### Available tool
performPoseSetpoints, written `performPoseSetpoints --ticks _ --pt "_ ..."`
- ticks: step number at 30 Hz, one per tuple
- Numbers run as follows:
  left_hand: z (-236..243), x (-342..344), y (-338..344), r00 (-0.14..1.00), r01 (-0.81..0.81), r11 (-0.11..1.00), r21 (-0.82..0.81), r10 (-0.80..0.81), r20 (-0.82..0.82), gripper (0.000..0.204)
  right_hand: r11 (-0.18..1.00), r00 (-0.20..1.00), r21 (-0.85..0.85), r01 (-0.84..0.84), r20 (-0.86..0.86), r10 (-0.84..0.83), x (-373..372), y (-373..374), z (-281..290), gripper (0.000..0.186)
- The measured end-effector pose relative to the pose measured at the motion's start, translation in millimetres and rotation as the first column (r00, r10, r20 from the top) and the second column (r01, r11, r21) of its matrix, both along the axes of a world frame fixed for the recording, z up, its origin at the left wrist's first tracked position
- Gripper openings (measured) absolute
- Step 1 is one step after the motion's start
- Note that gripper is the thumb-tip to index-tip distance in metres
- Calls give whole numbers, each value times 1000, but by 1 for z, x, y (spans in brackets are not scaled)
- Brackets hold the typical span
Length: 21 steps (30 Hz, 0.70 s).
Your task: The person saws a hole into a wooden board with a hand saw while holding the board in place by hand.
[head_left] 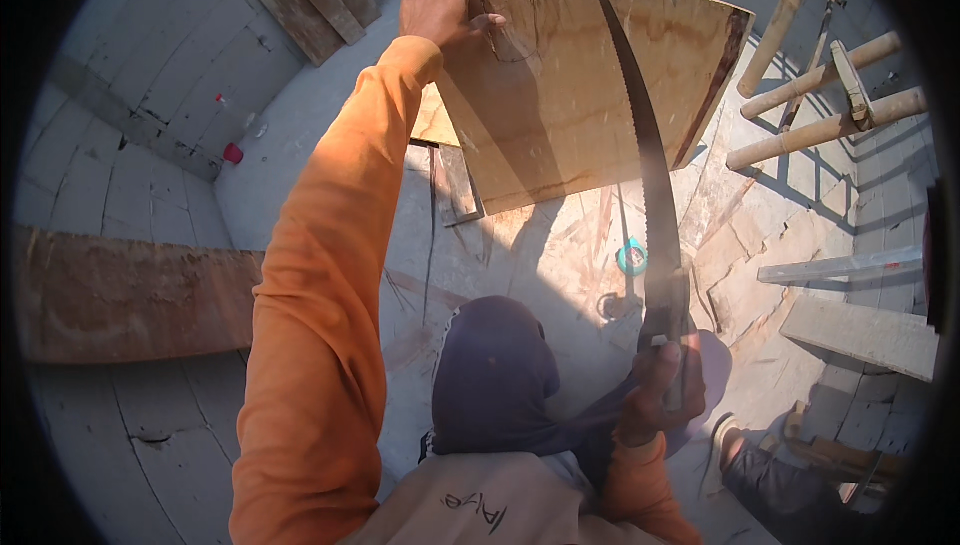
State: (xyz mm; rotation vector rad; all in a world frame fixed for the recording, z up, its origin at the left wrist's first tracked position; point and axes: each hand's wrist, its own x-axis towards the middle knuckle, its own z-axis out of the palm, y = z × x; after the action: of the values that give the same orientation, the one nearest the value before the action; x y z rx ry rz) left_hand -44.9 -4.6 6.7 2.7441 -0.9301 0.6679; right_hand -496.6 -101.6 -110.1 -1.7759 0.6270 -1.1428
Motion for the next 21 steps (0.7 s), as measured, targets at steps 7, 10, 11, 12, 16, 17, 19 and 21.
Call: performPoseSetpoints --ticks 7,10,11,12,16,17,19,21 --pt "0 11 0 1000 30 999 31 -29 -6 54 664 969 714 -221 235 70 -9 8 -16 24" --pt "1 17 -3 1000 9 999 52 -8 -15 51 551 952 784 -286 296 73 -9 13 -23 24" --pt "0 21 -3 1000 2 998 58 -2 -12 52 538 948 788 -300 310 75 -9 15 -25 27" --pt "0 26 -4 1000 -4 998 64 5 -9 52 542 955 792 -282 289 74 -8 16 -26 20" --pt "2 44 2 999 -12 997 78 15 -31 62 633 971 741 -223 228 75 1 17 -31 39" --pt "3 43 0 999 -26 995 91 30 -42 65 675 975 708 -205 210 75 1 16 -34 39" --pt "-3 36 -1 999 -44 995 91 44 -5 69 658 968 716 -234 237 86 -3 15 -38 38" --pt "-6 32 1 994 -52 998 43 47 101 72 656 959 705 -269 262 112 -2 15 -37 38"
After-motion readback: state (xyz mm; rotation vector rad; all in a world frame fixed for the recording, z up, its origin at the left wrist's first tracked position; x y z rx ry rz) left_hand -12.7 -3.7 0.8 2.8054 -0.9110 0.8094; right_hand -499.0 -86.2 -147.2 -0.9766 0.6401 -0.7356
